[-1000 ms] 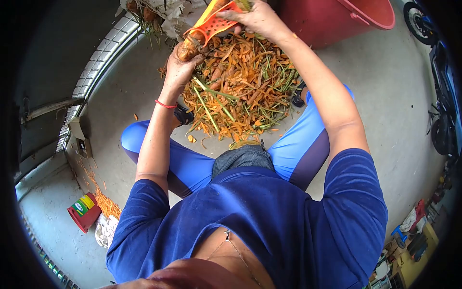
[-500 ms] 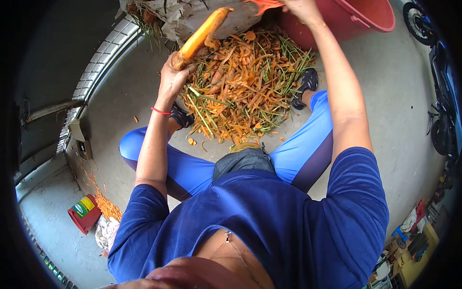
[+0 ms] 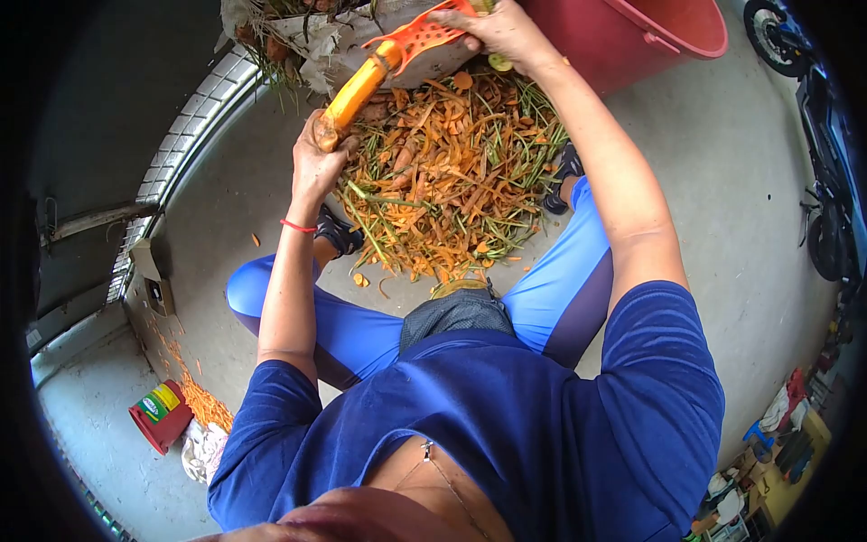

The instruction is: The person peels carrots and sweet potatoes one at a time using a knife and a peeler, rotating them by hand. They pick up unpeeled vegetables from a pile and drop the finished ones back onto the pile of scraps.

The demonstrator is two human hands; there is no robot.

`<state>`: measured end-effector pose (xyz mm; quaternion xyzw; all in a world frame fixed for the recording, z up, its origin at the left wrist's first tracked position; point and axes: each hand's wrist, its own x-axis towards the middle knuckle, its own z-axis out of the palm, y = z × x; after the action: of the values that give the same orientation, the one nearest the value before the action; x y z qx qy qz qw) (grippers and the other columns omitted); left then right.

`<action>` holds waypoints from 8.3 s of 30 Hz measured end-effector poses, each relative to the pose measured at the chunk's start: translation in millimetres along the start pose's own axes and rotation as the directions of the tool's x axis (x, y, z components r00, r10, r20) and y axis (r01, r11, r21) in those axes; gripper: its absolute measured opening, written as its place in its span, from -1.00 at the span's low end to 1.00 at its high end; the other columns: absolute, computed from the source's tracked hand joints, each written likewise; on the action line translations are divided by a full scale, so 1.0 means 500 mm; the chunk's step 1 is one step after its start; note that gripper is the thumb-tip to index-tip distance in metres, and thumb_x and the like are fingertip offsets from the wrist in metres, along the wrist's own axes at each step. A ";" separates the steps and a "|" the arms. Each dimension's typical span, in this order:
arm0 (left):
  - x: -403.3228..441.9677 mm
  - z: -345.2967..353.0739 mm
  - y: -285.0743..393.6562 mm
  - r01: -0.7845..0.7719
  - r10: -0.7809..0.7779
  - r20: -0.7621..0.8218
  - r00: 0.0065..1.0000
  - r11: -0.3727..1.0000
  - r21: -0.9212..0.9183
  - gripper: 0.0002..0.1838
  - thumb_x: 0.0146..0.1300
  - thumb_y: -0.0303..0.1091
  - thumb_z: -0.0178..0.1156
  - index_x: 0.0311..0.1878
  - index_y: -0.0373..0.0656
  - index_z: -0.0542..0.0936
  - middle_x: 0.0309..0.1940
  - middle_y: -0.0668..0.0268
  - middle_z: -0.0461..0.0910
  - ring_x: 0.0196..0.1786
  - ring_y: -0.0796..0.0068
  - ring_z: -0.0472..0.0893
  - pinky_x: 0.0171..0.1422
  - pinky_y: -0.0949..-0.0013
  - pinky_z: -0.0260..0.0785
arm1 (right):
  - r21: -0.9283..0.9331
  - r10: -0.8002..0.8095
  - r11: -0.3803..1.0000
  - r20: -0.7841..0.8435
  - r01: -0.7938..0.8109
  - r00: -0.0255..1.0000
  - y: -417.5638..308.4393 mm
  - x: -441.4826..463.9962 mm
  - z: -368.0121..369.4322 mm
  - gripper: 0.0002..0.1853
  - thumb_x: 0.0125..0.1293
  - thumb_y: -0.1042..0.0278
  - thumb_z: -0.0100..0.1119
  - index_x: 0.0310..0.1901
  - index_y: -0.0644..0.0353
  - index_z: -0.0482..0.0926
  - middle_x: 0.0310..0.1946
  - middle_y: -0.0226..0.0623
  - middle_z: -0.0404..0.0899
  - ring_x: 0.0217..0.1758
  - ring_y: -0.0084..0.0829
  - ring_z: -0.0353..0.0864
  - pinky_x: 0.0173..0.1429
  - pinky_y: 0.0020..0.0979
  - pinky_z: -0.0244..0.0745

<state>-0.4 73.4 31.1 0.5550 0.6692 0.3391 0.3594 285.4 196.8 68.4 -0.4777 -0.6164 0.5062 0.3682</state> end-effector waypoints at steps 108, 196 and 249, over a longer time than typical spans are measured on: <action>-0.044 0.023 -0.013 0.650 -0.193 0.624 0.757 0.315 -0.692 -0.52 0.37 0.02 -0.01 -0.21 -0.35 0.44 -0.69 0.59 0.11 -0.74 0.80 0.02 -0.73 0.67 -0.08 | -0.257 -0.028 0.963 0.182 0.075 0.983 -0.002 -0.005 0.024 -0.68 0.21 -0.02 0.38 -0.28 0.08 0.66 -0.64 -0.66 0.29 -0.59 -0.74 0.21 -0.49 -0.56 0.14; -0.042 -0.056 0.000 -0.221 0.188 0.118 0.975 0.871 0.440 -0.45 0.10 0.05 0.33 0.11 0.00 0.51 -0.15 0.14 0.67 -0.08 0.09 0.66 -0.03 0.21 0.49 | 0.247 0.455 0.875 -0.125 -0.416 0.882 0.229 -0.044 -0.005 -0.39 0.02 -0.15 0.49 -0.12 0.12 0.44 -0.47 -0.47 0.47 -0.52 -0.71 0.40 -0.51 -0.65 0.29; -0.077 0.070 0.018 -0.028 0.068 0.024 0.997 0.671 -0.741 -0.48 0.24 -0.14 0.34 0.12 -0.18 0.35 -0.17 0.27 0.52 -0.09 0.44 0.55 0.03 0.31 0.44 | 0.658 0.021 0.753 0.003 -0.018 1.000 0.089 -0.328 0.365 -0.33 0.21 0.31 0.39 0.30 0.24 0.32 0.08 -0.20 0.55 0.07 -0.48 0.57 -0.03 -0.49 0.60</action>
<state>38.9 38.7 25.2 0.3875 0.4509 0.5764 0.5605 168.8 -9.2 -9.8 -0.3256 -0.3936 0.6929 0.5089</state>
